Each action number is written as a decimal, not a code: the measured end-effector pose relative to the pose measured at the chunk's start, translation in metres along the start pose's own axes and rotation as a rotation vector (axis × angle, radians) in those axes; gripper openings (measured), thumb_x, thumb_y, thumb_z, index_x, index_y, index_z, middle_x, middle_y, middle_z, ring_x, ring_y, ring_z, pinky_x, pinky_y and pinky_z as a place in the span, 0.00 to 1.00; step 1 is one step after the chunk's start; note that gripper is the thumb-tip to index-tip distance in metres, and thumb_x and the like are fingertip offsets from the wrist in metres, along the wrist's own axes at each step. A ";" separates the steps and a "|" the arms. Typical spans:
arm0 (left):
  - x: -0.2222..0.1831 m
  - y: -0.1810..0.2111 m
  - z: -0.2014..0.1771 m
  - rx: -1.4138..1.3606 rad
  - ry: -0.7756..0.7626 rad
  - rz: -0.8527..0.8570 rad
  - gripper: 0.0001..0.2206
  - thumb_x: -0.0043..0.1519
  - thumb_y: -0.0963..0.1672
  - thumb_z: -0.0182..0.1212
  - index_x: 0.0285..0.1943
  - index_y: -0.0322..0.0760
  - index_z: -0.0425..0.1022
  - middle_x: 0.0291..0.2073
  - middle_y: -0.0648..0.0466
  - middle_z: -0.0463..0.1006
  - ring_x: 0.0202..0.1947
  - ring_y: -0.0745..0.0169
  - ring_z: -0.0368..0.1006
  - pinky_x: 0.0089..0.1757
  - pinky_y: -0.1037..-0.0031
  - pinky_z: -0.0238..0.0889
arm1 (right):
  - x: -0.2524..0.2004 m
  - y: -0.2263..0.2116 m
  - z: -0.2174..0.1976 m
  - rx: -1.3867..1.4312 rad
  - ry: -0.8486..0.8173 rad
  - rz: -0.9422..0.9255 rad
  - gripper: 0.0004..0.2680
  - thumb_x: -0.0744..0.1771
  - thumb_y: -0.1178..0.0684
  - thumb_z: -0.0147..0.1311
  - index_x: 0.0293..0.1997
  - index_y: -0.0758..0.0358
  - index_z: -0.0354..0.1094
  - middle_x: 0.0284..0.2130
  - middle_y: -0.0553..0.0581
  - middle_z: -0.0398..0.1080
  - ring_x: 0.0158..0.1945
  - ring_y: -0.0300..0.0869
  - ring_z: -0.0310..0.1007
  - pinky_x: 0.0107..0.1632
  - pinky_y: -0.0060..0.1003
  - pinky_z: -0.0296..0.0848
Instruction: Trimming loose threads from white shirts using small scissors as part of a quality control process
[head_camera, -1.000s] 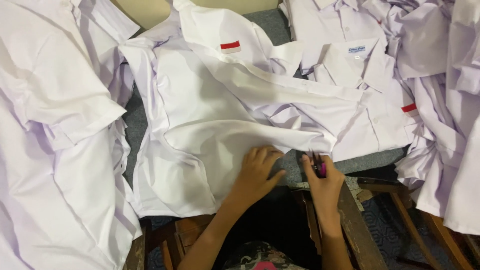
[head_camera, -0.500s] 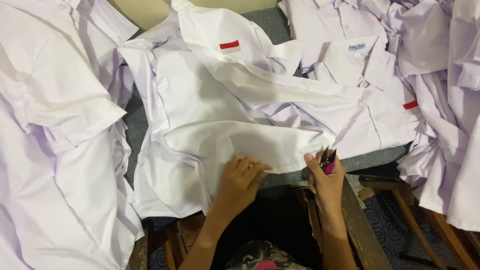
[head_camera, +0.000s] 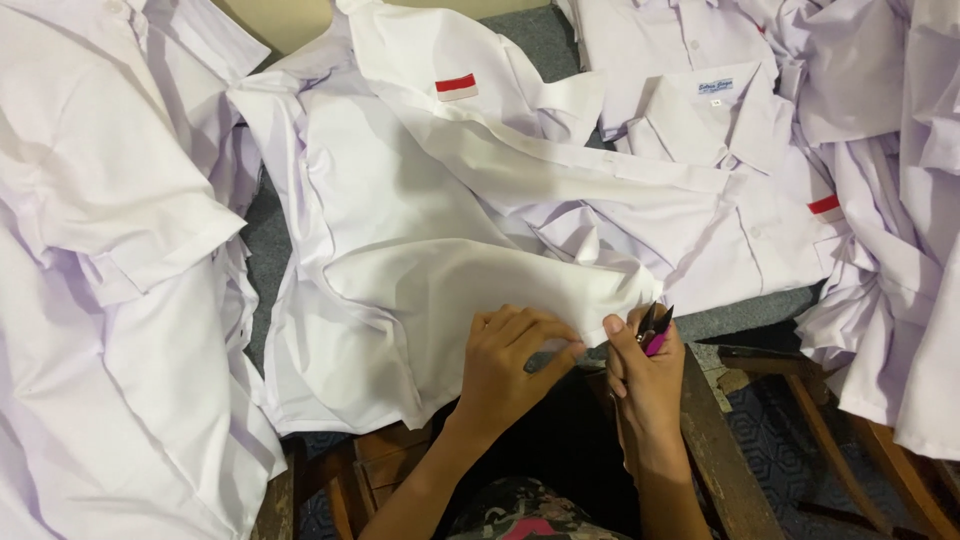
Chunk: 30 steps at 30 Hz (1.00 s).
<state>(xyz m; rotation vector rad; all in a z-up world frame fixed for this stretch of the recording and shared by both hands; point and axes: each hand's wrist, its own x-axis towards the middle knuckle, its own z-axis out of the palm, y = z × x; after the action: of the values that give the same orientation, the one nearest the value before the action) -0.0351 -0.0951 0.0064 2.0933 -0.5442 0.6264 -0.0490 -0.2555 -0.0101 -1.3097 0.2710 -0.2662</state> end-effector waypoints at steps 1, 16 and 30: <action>0.001 0.001 -0.001 -0.001 -0.001 0.000 0.06 0.61 0.51 0.68 0.37 0.54 0.80 0.28 0.69 0.78 0.32 0.69 0.72 0.40 0.74 0.58 | -0.001 0.001 -0.001 0.000 0.001 0.000 0.10 0.69 0.58 0.57 0.32 0.58 0.55 0.06 0.48 0.48 0.06 0.29 0.41 0.08 0.23 0.49; -0.008 0.003 0.002 -0.075 -0.118 -0.160 0.10 0.62 0.51 0.68 0.39 0.46 0.76 0.34 0.62 0.79 0.33 0.65 0.75 0.38 0.71 0.63 | -0.009 -0.003 -0.009 -0.151 0.048 -0.079 0.11 0.66 0.57 0.62 0.29 0.59 0.58 0.06 0.51 0.52 0.04 0.32 0.47 0.08 0.24 0.50; -0.060 0.000 0.031 -1.195 -0.669 -0.603 0.09 0.68 0.42 0.58 0.56 0.37 0.70 0.37 0.54 0.76 0.41 0.65 0.76 0.48 0.75 0.71 | -0.008 -0.015 -0.017 0.220 -0.085 0.196 0.09 0.67 0.58 0.56 0.32 0.53 0.55 0.12 0.42 0.45 0.11 0.29 0.40 0.10 0.26 0.42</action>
<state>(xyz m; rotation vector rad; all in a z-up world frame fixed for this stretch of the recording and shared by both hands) -0.0746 -0.1119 -0.0458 1.1208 -0.4269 -0.6661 -0.0630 -0.2715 0.0011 -1.0651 0.2879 -0.0714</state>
